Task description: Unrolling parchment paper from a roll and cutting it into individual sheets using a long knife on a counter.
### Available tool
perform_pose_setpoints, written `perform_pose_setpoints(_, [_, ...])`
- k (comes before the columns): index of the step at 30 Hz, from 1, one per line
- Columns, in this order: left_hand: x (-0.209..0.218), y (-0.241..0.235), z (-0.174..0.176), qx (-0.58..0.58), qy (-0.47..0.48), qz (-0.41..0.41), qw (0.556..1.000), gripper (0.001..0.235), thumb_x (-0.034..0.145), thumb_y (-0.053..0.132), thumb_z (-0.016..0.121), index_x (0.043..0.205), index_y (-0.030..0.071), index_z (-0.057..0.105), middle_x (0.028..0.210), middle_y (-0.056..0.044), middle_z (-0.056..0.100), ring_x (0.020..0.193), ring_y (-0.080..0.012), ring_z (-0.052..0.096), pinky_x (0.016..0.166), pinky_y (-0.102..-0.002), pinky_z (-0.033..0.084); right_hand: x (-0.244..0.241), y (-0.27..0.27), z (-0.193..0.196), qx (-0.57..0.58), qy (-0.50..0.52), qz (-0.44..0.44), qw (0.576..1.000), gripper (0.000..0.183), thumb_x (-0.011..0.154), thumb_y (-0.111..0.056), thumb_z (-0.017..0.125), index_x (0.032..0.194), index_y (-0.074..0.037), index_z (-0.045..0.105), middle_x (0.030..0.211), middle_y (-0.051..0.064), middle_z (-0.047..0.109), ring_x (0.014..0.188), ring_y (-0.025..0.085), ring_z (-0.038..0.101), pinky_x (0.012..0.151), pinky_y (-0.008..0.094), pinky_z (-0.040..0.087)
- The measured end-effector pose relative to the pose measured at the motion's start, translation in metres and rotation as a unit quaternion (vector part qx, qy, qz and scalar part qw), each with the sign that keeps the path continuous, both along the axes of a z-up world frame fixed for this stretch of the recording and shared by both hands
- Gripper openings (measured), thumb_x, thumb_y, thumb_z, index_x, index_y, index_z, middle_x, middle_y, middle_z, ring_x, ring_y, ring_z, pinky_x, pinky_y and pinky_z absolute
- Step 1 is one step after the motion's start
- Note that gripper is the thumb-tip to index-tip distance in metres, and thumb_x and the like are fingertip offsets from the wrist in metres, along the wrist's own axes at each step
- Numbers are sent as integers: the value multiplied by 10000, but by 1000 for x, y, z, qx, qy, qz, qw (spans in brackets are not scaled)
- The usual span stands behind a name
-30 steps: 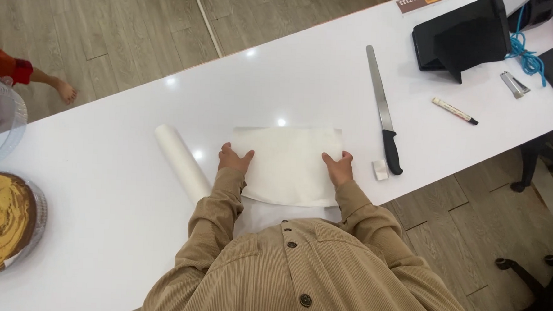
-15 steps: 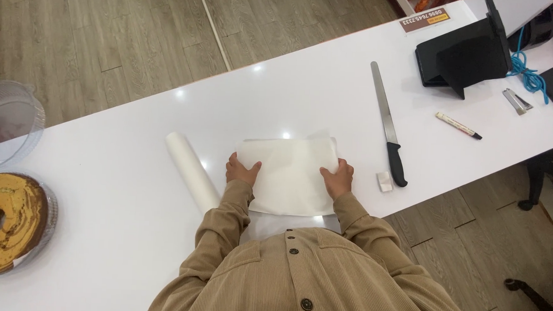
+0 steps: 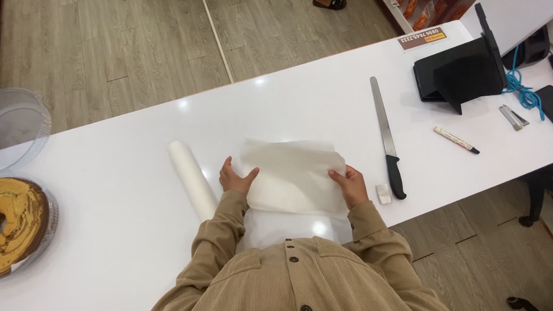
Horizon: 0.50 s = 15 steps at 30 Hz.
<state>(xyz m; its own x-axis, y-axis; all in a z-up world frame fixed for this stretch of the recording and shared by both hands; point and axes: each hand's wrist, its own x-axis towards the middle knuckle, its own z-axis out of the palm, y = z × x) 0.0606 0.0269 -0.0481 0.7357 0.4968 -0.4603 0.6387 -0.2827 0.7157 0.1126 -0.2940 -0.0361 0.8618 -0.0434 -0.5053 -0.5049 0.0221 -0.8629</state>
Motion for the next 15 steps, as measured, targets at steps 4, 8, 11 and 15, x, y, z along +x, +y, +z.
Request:
perform_pose_setpoints(4, [4,29,-34,-167,-146,-5,975,1130,751,446,903,1558,192,154,1454,-145,456,1448,-307,313,1236,-460,263,3,-12,29,86,-83,20,993,254,779,-37,805,1026,-66,753,896,120,765,784,237,748,752,348,597])
perform_pose_setpoints(8, [0,33,11,-229,-253,-49,939,821,783,190,867,1470,128,422,1429,-131,494,1401,-298,390,1213,-460,323,5,-29,51,139,-101,50,984,264,762,-24,791,1018,-69,748,896,120,772,804,256,760,762,367,595])
perform_pose_setpoints(11, [1,35,23,-240,-288,-78,924,905,734,61,849,1508,98,381,1422,-171,468,1368,-315,407,1199,-502,336,10,-41,53,157,-114,62,979,293,785,-7,780,1073,-49,751,971,171,770,869,316,754,812,410,580])
perform_pose_setpoints(15, [-2,35,-24,-254,-267,-105,924,579,801,62,821,1343,67,617,1281,-181,643,1253,-284,555,1098,-469,452,13,-41,58,178,-107,49,977,364,791,-12,773,1151,-47,730,1033,192,755,932,349,742,865,452,574])
